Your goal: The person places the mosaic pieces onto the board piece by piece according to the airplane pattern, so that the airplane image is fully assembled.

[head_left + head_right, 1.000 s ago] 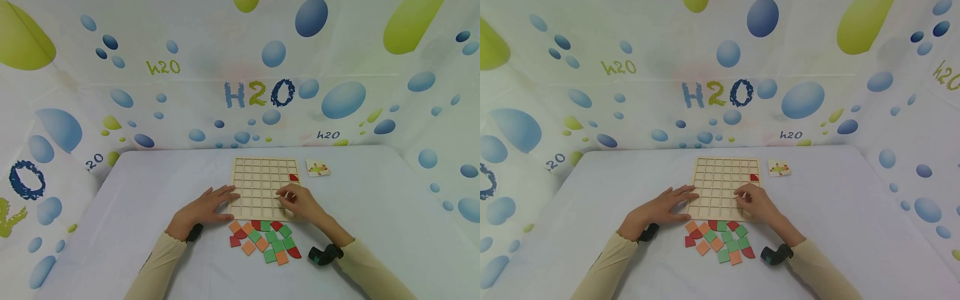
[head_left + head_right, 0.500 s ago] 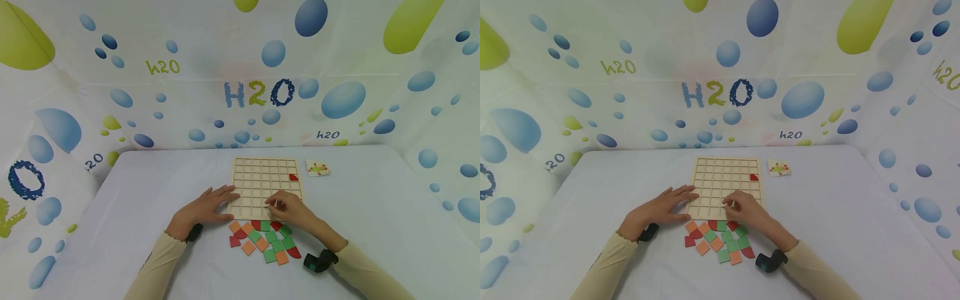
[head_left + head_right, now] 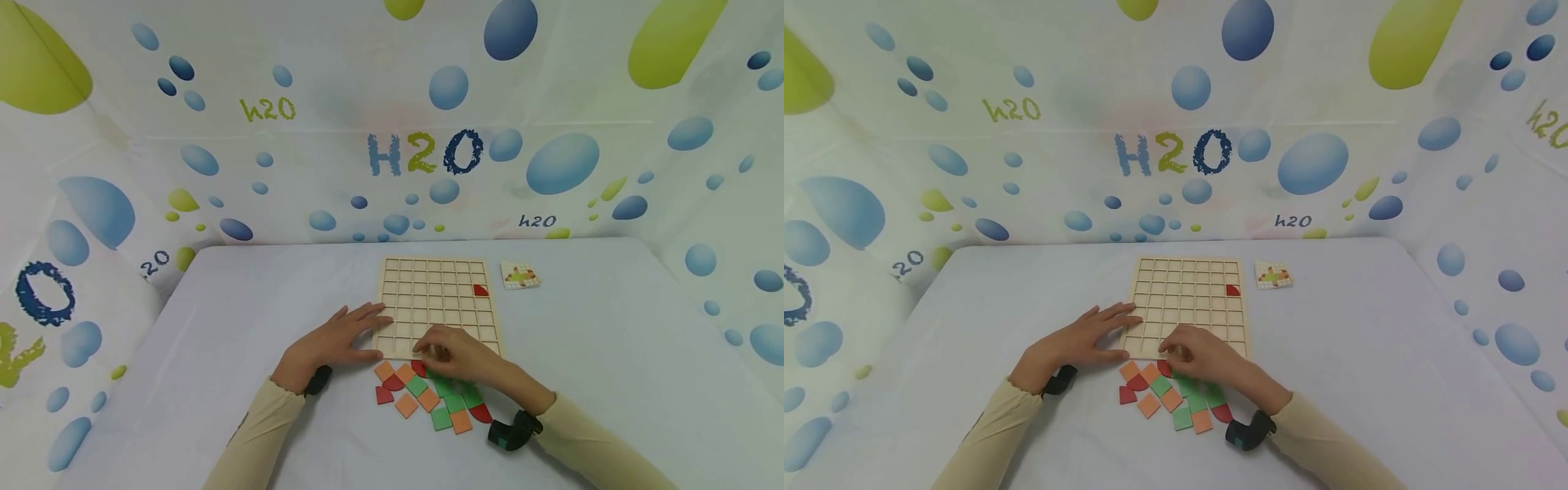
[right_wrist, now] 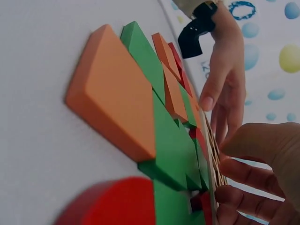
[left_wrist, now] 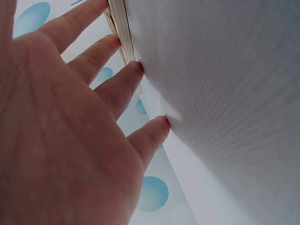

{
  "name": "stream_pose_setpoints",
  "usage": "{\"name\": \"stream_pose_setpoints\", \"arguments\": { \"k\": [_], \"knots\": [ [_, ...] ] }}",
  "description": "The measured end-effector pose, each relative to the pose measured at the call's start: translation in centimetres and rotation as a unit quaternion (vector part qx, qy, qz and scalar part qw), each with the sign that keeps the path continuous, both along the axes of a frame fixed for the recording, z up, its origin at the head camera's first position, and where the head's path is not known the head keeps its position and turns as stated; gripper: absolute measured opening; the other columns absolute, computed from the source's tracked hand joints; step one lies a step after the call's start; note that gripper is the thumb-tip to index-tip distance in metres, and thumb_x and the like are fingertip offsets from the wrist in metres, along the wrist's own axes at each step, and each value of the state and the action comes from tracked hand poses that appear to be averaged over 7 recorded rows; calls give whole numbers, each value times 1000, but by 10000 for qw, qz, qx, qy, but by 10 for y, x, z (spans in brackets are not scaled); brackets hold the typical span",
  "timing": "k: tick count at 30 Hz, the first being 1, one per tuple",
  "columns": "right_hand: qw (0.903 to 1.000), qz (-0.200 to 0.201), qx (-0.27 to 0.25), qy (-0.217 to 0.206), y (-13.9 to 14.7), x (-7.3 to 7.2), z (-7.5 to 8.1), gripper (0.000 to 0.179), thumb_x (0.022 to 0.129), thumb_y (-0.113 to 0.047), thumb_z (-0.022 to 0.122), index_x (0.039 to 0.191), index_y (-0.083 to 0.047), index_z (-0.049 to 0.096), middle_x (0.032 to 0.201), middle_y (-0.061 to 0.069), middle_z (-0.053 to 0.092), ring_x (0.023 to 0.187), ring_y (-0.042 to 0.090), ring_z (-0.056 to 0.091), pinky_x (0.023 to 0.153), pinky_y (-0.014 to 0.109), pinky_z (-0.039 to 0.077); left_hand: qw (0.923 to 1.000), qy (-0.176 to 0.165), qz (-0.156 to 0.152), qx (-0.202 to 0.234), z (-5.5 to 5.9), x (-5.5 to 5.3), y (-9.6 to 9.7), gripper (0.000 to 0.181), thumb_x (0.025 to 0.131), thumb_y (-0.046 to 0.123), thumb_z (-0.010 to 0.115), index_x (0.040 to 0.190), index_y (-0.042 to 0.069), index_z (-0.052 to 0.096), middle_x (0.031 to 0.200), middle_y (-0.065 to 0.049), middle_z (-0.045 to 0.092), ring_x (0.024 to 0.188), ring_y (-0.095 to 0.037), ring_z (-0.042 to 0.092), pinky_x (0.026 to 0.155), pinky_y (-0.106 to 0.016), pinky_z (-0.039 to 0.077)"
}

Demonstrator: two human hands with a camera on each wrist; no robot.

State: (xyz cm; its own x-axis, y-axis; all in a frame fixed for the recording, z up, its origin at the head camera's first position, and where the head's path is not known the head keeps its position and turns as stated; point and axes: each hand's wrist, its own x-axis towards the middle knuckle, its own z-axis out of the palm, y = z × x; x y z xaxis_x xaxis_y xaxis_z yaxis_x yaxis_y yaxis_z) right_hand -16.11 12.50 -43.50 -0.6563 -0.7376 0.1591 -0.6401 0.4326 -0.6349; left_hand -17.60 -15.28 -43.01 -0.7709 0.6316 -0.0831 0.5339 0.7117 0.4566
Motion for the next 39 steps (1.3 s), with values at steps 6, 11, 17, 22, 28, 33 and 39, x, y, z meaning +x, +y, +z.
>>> {"name": "stream_pose_setpoints", "arguments": {
  "k": [6, 11, 17, 22, 28, 33, 39],
  "knots": [
    [9989, 273, 352, -133, -9, 2, 1, 20, 92, -16, 68, 112, -13, 71, 106, -4, 64, 87, 7, 53, 76, 20, 49, 10000, 12, -32, 45, 0, 0, -1, 63, 90, 38, 68, 145, 15, 47, 156, -11, 34, 145, -33, 27, 115, -63, 16],
    [9974, 401, 603, 28, -13, 3, 1, 22, 92, -18, 68, 113, -15, 70, 109, -5, 62, 93, 7, 54, 83, 22, 50, 10000, 13, -27, 48, 2, 2, -1, 63, 90, 38, 69, 145, 15, 47, 155, -11, 35, 145, -33, 27, 115, -63, 16],
    [9957, 490, 778, 87, -16, 4, 2, 24, 93, -21, 67, 116, -17, 69, 111, -5, 58, 95, 7, 55, 82, 22, 49, 10000, 3, -33, 53, 3, 2, 0, 62, 90, 37, 68, 145, 14, 48, 156, -11, 35, 145, -33, 27, 115, -63, 15],
    [9947, 541, 873, 83, -16, 4, 3, 22, 93, -21, 66, 115, -17, 70, 111, -5, 56, 93, 8, 54, 79, 20, 48, 10000, 6, -37, 60, 4, 3, 0, 62, 90, 36, 69, 144, 13, 48, 156, -11, 34, 145, -33, 27, 114, -64, 15],
    [9943, 530, 922, -97, -17, 3, 5, 19, 93, -22, 66, 112, -16, 69, 110, -5, 55, 95, 7, 55, 84, 22, 49, 10000, -26, -18, 64, 7, 5, 1, 62, 90, 35, 69, 144, 13, 48, 155, -12, 35, 145, -34, 26, 115, -63, 15],
    [9954, 491, 788, -230, -17, 3, 6, 16, 93, -21, 67, 108, -16, 67, 107, -5, 55, 92, 7, 53, 84, 22, 49, 10000, -33, -8, 66, 7, 5, 1, 62, 90, 35, 69, 144, 13, 48, 156, -12, 34, 145, -34, 26, 115, -63, 15],
    [9965, 435, 657, -290, -16, 4, 7, 18, 91, -19, 70, 108, -15, 66, 101, -5, 59, 88, 8, 52, 78, 21, 48, 10000, -28, 4, 48, 6, 4, 1, 63, 90, 36, 69, 144, 14, 48, 155, -11, 35, 145, -33, 26, 115, -62, 16]
  ]
}}
